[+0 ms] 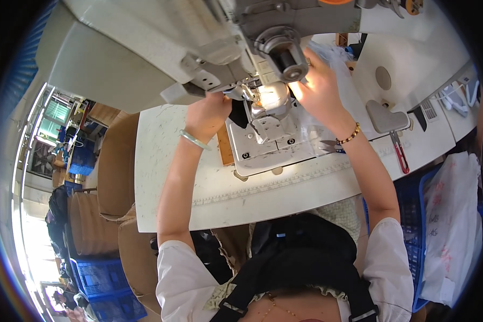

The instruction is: Stitching black shoe components together using an industrial sewing machine.

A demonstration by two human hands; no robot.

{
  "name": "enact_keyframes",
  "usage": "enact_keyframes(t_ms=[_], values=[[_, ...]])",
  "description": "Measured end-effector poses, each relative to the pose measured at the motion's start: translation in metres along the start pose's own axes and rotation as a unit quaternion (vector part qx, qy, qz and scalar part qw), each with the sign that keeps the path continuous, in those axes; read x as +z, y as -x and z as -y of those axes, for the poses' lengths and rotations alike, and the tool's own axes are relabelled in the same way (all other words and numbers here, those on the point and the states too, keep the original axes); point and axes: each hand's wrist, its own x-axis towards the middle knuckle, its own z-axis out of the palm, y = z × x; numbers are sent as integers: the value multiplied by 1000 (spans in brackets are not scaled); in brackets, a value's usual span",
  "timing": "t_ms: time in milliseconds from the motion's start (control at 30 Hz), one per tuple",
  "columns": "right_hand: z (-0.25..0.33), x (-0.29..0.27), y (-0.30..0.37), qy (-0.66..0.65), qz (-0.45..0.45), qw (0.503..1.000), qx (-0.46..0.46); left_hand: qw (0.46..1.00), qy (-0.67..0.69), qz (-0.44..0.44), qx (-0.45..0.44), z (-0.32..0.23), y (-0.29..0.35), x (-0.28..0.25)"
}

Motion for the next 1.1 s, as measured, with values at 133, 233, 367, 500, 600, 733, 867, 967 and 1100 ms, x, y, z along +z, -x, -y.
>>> enact_keyframes(t_ms=[133, 233, 367, 500, 600, 733, 867, 967, 1100], values=[[6, -9, 6, 99, 32, 992, -71, 977, 18, -147, 155, 15, -4, 19], [10, -6, 8, 92, 41, 992, -77, 951, -32, -225, 212, 17, -7, 21], [9, -2, 14, 17, 32, 999, -25, 947, -99, -188, 241, 2, 3, 5], [9, -3, 11, -26, 36, 998, -35, 961, -103, -137, 215, -12, 19, -1], [9, -5, 10, -20, 53, 998, -41, 964, -82, -167, 189, -15, 25, 5], [9, -5, 10, -12, 64, 996, -57, 963, -119, -143, 195, -16, 28, -2], [9, -12, 9, 22, 81, 993, -88, 953, -147, -140, 225, -18, 28, -6], [8, -12, 8, 54, 80, 987, -131, 953, -155, -128, 227, -17, 31, -6], [9, -11, 7, 51, 82, 989, -112, 950, -149, -127, 243, -12, 28, -4]])
